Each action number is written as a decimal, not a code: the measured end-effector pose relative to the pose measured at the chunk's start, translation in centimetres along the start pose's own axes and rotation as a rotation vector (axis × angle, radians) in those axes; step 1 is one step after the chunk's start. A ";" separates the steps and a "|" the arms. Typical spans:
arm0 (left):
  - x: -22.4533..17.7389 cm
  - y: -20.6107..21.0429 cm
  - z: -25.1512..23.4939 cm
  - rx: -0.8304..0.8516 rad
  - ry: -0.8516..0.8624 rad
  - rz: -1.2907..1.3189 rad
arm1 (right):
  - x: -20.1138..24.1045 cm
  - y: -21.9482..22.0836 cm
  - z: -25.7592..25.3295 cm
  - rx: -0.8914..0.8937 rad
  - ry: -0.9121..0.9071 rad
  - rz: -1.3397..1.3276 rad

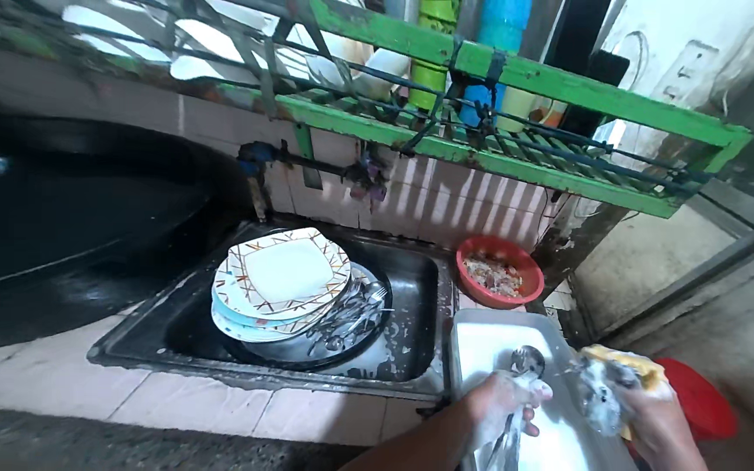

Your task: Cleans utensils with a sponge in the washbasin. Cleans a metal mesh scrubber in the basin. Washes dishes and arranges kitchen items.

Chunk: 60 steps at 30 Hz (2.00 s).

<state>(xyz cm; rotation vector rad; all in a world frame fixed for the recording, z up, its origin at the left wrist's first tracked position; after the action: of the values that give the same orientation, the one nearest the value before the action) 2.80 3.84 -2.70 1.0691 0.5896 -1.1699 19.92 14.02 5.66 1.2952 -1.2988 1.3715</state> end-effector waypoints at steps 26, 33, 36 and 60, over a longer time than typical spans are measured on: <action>-1.1 0.2 0.7 -0.002 0.156 -0.121 | 0.5 -1.2 1.4 0.124 -0.067 -0.322; -1.2 0.4 0.7 -0.070 0.132 -0.277 | 0.0 3.9 4.0 0.152 0.024 0.182; -0.7 0.3 0.4 -0.067 0.085 -0.363 | 0.1 4.9 1.1 0.111 -0.130 0.448; -0.9 1.0 0.7 0.093 0.100 -0.153 | -2.9 3.7 1.4 0.095 0.219 -0.027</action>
<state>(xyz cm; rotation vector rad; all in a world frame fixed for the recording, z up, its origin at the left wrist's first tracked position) 3.32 3.65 -1.36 1.1833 0.7104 -1.2927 16.85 12.38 2.24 1.1827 -1.0754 1.5246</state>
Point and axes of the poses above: each hand's wrist, its own z-axis away from the middle knuckle, its own y-axis out of the palm, x = y × z, the point moved 7 cm from there along -z, towards the middle knuckle, and after that the axes turned 14 degrees about -z, right-handed, at the moved point
